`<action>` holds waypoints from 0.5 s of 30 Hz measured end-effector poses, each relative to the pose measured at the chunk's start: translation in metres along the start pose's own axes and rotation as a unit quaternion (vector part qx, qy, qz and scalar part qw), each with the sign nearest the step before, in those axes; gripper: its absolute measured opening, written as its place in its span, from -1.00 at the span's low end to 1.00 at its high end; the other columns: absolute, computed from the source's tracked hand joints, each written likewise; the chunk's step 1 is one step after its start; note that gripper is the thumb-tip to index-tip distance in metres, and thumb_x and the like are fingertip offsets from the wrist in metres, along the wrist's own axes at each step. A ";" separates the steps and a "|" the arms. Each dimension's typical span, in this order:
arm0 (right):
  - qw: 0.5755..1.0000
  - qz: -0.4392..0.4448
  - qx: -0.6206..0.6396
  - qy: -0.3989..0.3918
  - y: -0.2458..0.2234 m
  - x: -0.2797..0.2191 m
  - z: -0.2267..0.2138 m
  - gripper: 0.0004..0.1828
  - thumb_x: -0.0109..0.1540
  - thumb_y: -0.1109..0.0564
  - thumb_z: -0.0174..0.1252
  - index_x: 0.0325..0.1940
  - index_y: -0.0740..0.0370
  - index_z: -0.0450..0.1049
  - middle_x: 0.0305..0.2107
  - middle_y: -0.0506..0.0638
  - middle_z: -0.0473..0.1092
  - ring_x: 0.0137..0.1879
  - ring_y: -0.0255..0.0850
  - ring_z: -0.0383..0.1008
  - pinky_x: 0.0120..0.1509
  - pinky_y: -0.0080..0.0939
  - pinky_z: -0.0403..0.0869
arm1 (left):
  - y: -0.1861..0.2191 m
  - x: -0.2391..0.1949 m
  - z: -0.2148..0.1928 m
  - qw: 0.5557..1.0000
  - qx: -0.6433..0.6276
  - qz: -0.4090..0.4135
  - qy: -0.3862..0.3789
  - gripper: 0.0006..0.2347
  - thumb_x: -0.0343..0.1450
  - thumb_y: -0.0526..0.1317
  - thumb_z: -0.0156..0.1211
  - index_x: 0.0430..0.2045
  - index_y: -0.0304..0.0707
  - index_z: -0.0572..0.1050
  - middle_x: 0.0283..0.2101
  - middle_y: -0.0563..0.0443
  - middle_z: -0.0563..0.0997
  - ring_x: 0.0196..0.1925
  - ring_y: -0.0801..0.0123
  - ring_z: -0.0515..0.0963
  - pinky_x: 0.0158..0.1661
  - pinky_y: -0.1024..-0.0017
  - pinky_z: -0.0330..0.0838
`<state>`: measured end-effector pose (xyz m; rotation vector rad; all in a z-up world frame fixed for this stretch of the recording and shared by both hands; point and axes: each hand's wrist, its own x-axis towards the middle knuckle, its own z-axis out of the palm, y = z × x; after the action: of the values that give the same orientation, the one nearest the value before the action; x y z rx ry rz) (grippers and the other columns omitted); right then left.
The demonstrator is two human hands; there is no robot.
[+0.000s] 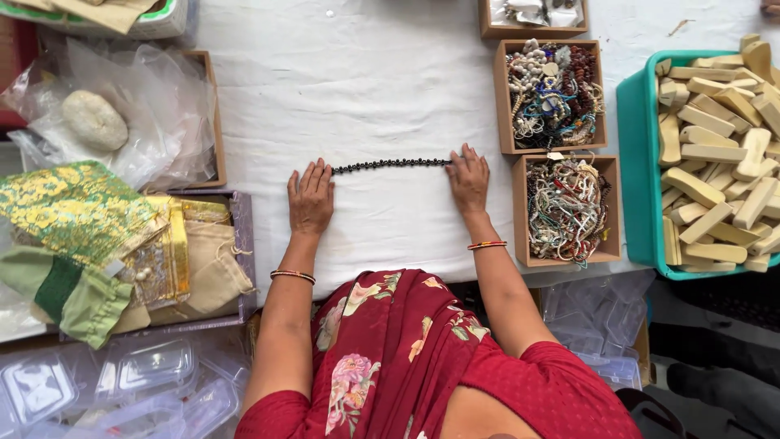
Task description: The person is inspecting jewelry items and packing them into small plastic bags, which are then placed into decorative pouches or small plastic boxes.
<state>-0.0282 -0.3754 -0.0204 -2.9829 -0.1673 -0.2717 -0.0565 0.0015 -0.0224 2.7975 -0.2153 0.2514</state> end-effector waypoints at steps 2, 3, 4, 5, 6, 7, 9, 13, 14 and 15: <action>0.997 0.025 0.052 0.046 0.002 0.003 -0.003 -0.73 0.36 0.00 0.23 0.13 0.03 0.49 0.28 -0.03 0.37 0.45 -0.10 0.31 0.59 0.08 0.18 | -0.001 -0.002 -0.001 0.999 0.013 0.009 0.038 -0.69 0.55 -0.13 0.09 0.19 -0.09 0.51 0.34 0.11 0.50 0.41 0.36 0.40 0.40 0.12 0.10; 0.995 0.013 0.073 0.065 -0.001 0.005 -0.008 -0.80 0.31 0.08 0.26 0.00 0.09 0.50 0.14 -0.02 0.42 0.31 -0.07 0.38 0.43 0.02 0.28 | -0.002 -0.003 -0.001 0.998 -0.020 0.003 0.065 -0.79 0.54 -0.19 0.17 0.04 -0.11 0.56 0.20 0.13 0.57 0.28 0.35 0.48 0.31 0.17 0.21; 0.992 0.001 0.095 0.084 -0.004 0.007 -0.012 -0.87 0.27 0.16 0.28 -0.13 0.15 0.52 0.01 -0.01 0.48 0.17 -0.05 0.44 0.28 -0.04 0.37 | -0.004 -0.004 -0.001 0.994 -0.052 -0.001 0.092 -0.89 0.53 -0.25 0.25 -0.10 -0.12 0.61 0.06 0.16 0.63 0.16 0.35 0.57 0.22 0.23 0.31; 0.992 -0.001 0.098 0.085 -0.005 0.009 -0.015 -0.87 0.27 0.16 0.28 -0.13 0.15 0.52 0.01 -0.01 0.48 0.17 -0.05 0.44 0.28 -0.04 0.37 | -0.003 -0.004 -0.005 0.994 -0.049 -0.002 0.094 -0.89 0.53 -0.25 0.25 -0.10 -0.12 0.61 0.06 0.16 0.63 0.16 0.35 0.57 0.22 0.23 0.31; 0.994 0.004 0.080 0.071 -0.004 0.011 -0.019 -0.89 0.27 0.17 0.29 -0.13 0.15 0.51 -0.08 -0.02 0.47 0.10 -0.05 0.45 0.21 -0.04 0.38 | 0.000 -0.003 -0.008 0.993 -0.039 0.006 0.109 -0.92 0.51 -0.25 0.28 -0.16 -0.12 0.62 -0.06 0.16 0.62 0.04 0.34 0.57 0.15 0.24 0.36; 0.996 0.009 0.062 0.056 -0.003 0.013 -0.023 -0.90 0.28 0.19 0.29 -0.14 0.15 0.50 -0.18 -0.04 0.46 0.03 -0.06 0.45 0.15 -0.05 0.39 | 0.003 -0.003 -0.011 0.992 -0.029 0.013 0.123 -0.94 0.48 -0.25 0.30 -0.22 -0.12 0.63 -0.19 0.17 0.61 -0.08 0.33 0.58 0.07 0.25 0.40; 0.998 -0.007 0.027 0.058 0.008 0.017 -0.022 -0.91 0.32 0.18 0.29 -0.15 0.15 0.50 -0.22 -0.04 0.45 -0.02 -0.07 0.45 0.09 -0.04 0.37 | 0.003 -0.003 -0.013 0.992 -0.015 0.021 0.123 -0.89 0.47 -0.27 0.29 -0.17 -0.10 0.64 -0.21 0.15 0.59 -0.11 0.32 0.57 0.05 0.27 0.41; 1.000 -0.003 0.005 0.016 0.006 0.021 -0.026 -0.95 0.35 0.15 0.23 -0.13 0.16 0.52 -0.19 0.00 0.46 -0.01 -0.05 0.45 0.12 -0.03 0.39 | 0.007 -0.005 -0.016 0.992 -0.004 0.039 0.124 -0.84 0.44 -0.30 0.26 -0.14 -0.08 0.65 -0.22 0.12 0.56 -0.15 0.31 0.55 0.03 0.28 0.44; 1.000 -0.008 0.009 0.017 0.000 0.022 -0.024 -0.95 0.35 0.15 0.23 -0.13 0.16 0.52 -0.19 0.00 0.46 -0.01 -0.05 0.45 0.12 -0.03 0.39 | 0.007 -0.002 -0.016 0.991 0.000 0.035 0.126 -0.84 0.44 -0.30 0.26 -0.14 -0.08 0.65 -0.22 0.12 0.56 -0.15 0.31 0.55 0.03 0.28 0.44; 0.998 0.002 0.013 0.068 -0.006 0.023 -0.023 -0.86 0.31 0.22 0.17 -0.04 0.16 0.51 -0.09 0.04 0.46 0.05 -0.03 0.44 0.15 -0.02 0.38 | 0.007 0.000 -0.017 0.992 -0.010 0.023 0.122 -0.83 0.43 -0.30 0.26 -0.12 -0.07 0.64 -0.20 0.12 0.56 -0.12 0.30 0.56 0.03 0.28 0.43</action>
<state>-0.0105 -0.3704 0.0067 -2.9261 -0.1478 -0.4660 -0.0597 0.0006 -0.0048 2.7122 -0.2225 0.5945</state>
